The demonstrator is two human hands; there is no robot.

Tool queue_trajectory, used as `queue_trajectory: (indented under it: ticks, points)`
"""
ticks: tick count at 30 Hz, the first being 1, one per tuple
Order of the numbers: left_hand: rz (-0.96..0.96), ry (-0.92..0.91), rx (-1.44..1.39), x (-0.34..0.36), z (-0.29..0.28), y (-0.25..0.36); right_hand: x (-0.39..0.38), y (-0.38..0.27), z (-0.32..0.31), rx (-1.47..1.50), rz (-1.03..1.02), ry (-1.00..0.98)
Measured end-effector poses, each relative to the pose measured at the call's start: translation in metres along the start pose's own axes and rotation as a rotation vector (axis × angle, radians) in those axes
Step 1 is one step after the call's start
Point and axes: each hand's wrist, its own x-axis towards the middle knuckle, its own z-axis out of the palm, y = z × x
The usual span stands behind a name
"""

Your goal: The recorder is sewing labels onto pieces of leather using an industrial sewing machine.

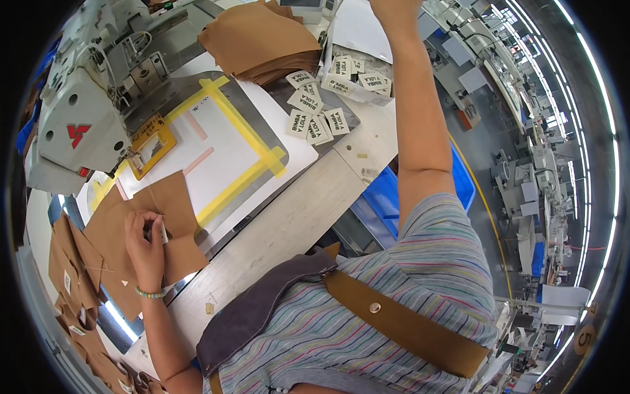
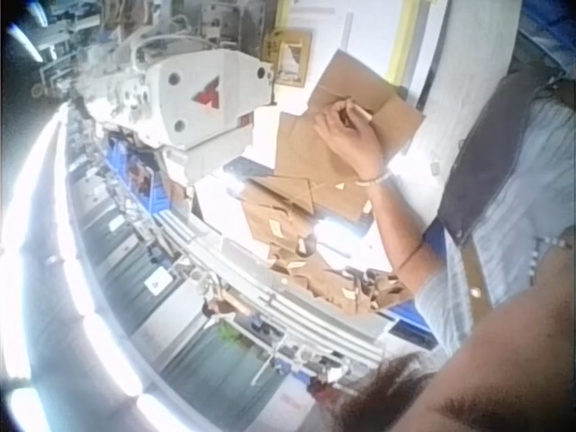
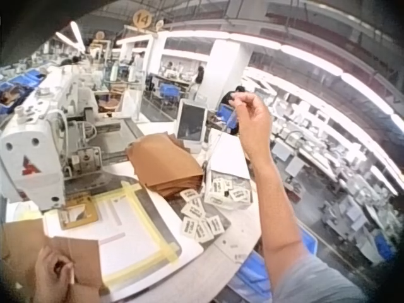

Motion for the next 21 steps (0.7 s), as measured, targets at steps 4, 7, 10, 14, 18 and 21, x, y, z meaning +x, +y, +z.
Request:
queue_trajectory:
  ticks: [4, 7, 10, 14, 18, 21]
  points:
    - [0.072, 0.004, 0.038, 0.0, 0.0, -0.008, 0.028, -0.001, 0.001, 0.072, -0.117, 0.068]
    - [0.105, 0.009, 0.054, -0.001, -0.001, -0.012, 0.052, -0.001, -0.008, -0.123, -0.36, 0.062]
    - [0.072, 0.006, 0.026, 0.0, 0.002, -0.007, 0.066, -0.005, -0.011, -0.382, -0.533, -0.003]
    - [0.061, 0.003, 0.021, 0.001, 0.0, -0.006, 0.067, -0.022, -0.008, -0.463, -0.56, -0.162]
    - [0.021, 0.015, 0.026, -0.001, 0.001, -0.007, 0.014, -0.088, -0.014, -0.544, 0.094, -0.391]
    - [0.036, 0.018, 0.002, 0.002, 0.003, -0.005, -0.006, -0.054, -0.029, -0.821, 0.093, -0.58]
